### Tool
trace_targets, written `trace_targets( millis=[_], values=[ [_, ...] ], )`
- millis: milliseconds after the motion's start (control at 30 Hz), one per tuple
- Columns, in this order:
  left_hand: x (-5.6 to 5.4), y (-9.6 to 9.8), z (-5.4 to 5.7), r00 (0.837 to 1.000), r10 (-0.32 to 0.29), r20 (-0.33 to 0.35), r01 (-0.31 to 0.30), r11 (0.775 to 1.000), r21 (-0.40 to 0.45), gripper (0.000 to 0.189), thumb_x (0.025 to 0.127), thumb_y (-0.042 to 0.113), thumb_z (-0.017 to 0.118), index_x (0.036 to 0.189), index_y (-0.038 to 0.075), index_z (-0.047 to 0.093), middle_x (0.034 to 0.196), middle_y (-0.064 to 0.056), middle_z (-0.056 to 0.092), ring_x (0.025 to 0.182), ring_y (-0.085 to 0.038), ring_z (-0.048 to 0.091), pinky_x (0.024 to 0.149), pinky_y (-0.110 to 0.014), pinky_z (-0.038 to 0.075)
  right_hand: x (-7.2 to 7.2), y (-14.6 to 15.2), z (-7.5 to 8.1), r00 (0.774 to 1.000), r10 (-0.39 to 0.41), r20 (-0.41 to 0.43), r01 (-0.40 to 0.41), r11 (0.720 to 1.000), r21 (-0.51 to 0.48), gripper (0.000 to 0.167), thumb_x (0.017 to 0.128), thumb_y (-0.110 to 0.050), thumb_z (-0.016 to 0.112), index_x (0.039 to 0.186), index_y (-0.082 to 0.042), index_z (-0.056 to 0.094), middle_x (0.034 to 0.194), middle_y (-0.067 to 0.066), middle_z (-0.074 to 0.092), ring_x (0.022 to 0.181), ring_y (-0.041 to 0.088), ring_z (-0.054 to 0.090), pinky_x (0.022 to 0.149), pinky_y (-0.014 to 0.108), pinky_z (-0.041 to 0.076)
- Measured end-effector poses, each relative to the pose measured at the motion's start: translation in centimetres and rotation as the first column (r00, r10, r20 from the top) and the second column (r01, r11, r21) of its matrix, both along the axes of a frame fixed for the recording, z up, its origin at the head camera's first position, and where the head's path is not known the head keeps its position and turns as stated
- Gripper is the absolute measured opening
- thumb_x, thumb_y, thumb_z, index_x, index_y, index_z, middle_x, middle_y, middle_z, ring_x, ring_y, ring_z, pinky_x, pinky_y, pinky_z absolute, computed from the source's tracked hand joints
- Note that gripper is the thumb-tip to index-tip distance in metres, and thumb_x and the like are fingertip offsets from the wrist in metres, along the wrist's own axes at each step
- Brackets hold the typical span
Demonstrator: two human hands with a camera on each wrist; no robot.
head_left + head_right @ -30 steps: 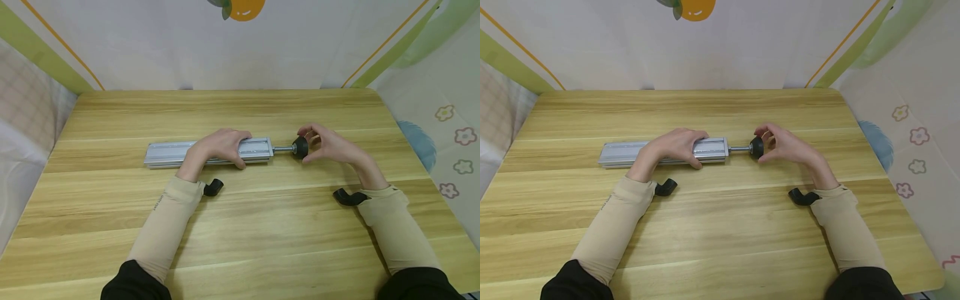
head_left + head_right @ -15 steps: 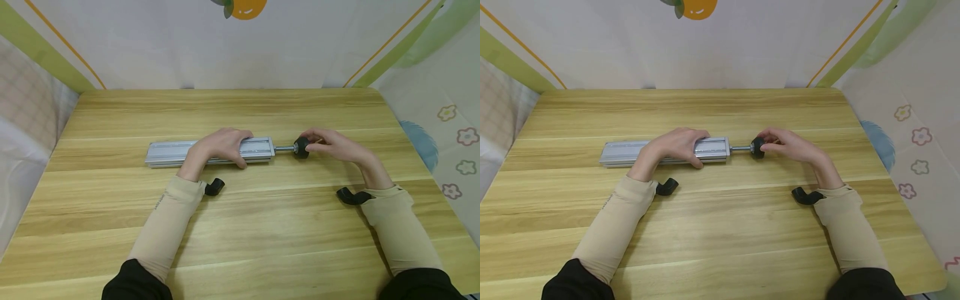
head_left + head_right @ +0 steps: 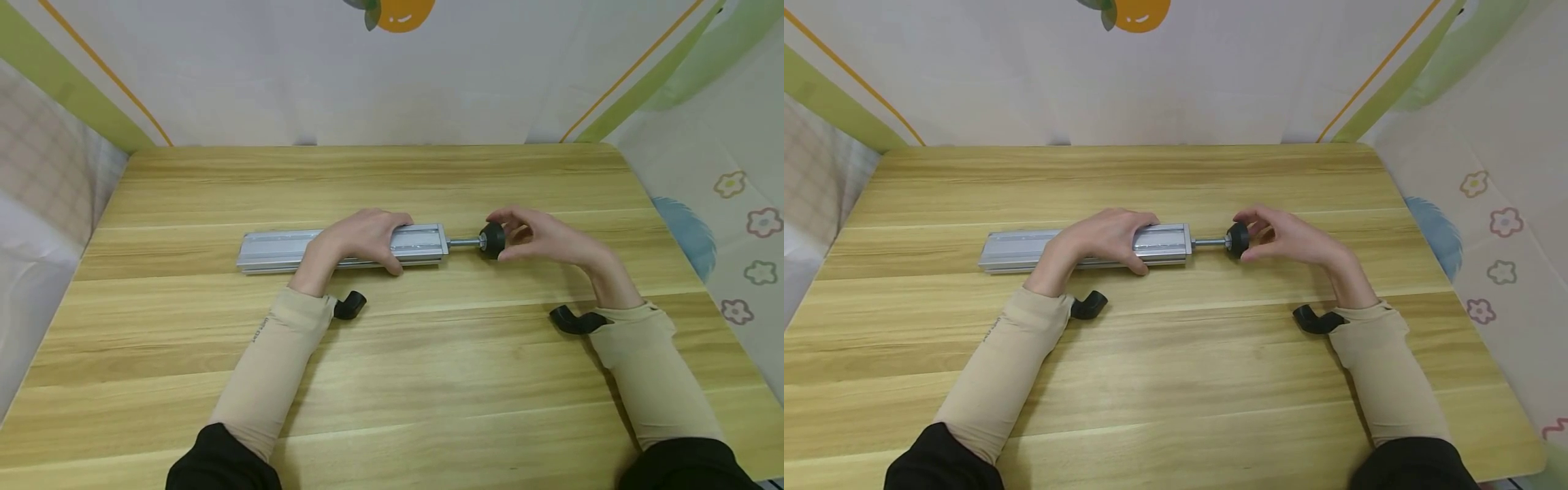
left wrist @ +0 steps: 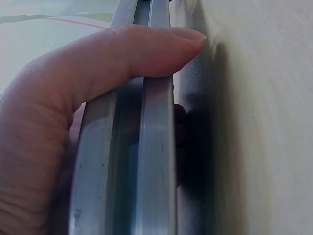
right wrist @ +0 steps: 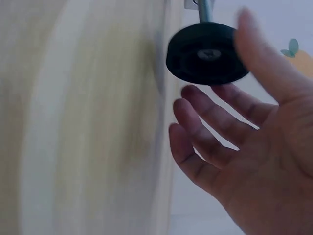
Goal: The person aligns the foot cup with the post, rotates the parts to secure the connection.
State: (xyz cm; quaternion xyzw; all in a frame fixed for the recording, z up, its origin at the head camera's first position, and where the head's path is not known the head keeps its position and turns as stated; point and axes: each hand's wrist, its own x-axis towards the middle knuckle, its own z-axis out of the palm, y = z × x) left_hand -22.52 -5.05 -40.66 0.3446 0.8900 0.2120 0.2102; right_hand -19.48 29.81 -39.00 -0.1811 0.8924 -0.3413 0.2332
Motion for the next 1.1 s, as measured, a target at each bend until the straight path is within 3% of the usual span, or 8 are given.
trace_targets(
  millis=[100, 233, 567, 867, 1100],
  values=[
    [0.03, -0.02, 0.05, 1.0, 0.0, 0.001, 0.0, 1.0, -0.002, 0.074, 0.067, 0.034, 0.082, 0.135, 0.018, 0.057, 0.11, 0.0, 0.068, 0.094, -0.02, 0.06, 0.086, -0.036, 0.049, -0.02, -0.32, -0.1, 1.0, -0.021, -0.007, 0.021, 0.999, -0.029, 0.067, 0.083, -0.013, 0.085, 0.142, -0.008, 0.052, 0.128, 0.012, 0.06, 0.115, 0.023, 0.057, 0.103, 0.046, 0.049],
    [0.05, -0.03, 0.04, 1.0, -0.001, -0.001, 0.001, 1.0, -0.005, 0.075, 0.067, 0.035, 0.082, 0.136, 0.018, 0.057, 0.111, 0.0, 0.068, 0.095, -0.02, 0.06, 0.086, -0.036, 0.049, -0.02, -0.51, -0.23, 0.999, -0.041, -0.023, 0.04, 0.999, -0.036, 0.065, 0.081, -0.011, 0.086, 0.138, -0.008, 0.055, 0.117, 0.011, 0.061, 0.11, 0.019, 0.059, 0.102, 0.043, 0.05],
    [0.1, 0.0, 0.1, 1.0, -0.001, -0.005, 0.001, 1.0, -0.007, 0.076, 0.067, 0.035, 0.082, 0.136, 0.018, 0.057, 0.11, -0.001, 0.068, 0.095, -0.02, 0.06, 0.086, -0.036, 0.049, 0.19, -0.15, -0.04, 1.0, -0.021, -0.02, 0.021, 0.999, -0.027, 0.053, 0.094, -0.013, 0.073, 0.143, -0.008, 0.053, 0.119, 0.013, 0.066, 0.112, 0.021, 0.064, 0.09, 0.024, 0.052],
    [0.02, -0.01, 0.05, 1.0, -0.007, -0.013, 0.007, 1.0, -0.012, 0.076, 0.068, 0.035, 0.082, 0.137, 0.017, 0.056, 0.111, -0.001, 0.068, 0.095, -0.02, 0.06, 0.087, -0.037, 0.049, 0.33, -0.03, 0.27, 1.0, 0.015, 0.013, -0.016, 0.999, 0.037, 0.048, 0.105, -0.023, 0.057, 0.149, -0.006, 0.049, 0.128, 0.016, 0.066, 0.111, 0.022, 0.065, 0.089, 0.026, 0.052],
    [-0.03, -0.1, -0.04, 1.0, -0.004, -0.016, 0.004, 1.0, -0.013, 0.077, 0.067, 0.036, 0.082, 0.137, 0.017, 0.056, 0.111, -0.001, 0.068, 0.096, -0.02, 0.06, 0.088, -0.037, 0.049, 0.18, 0.07, 0.18, 1.0, 0.013, 0.019, -0.014, 0.999, 0.051, 0.048, 0.106, -0.025, 0.056, 0.15, -0.007, 0.049, 0.128, 0.014, 0.065, 0.114, 0.024, 0.062, 0.09, 0.026, 0.051]
  ],
)
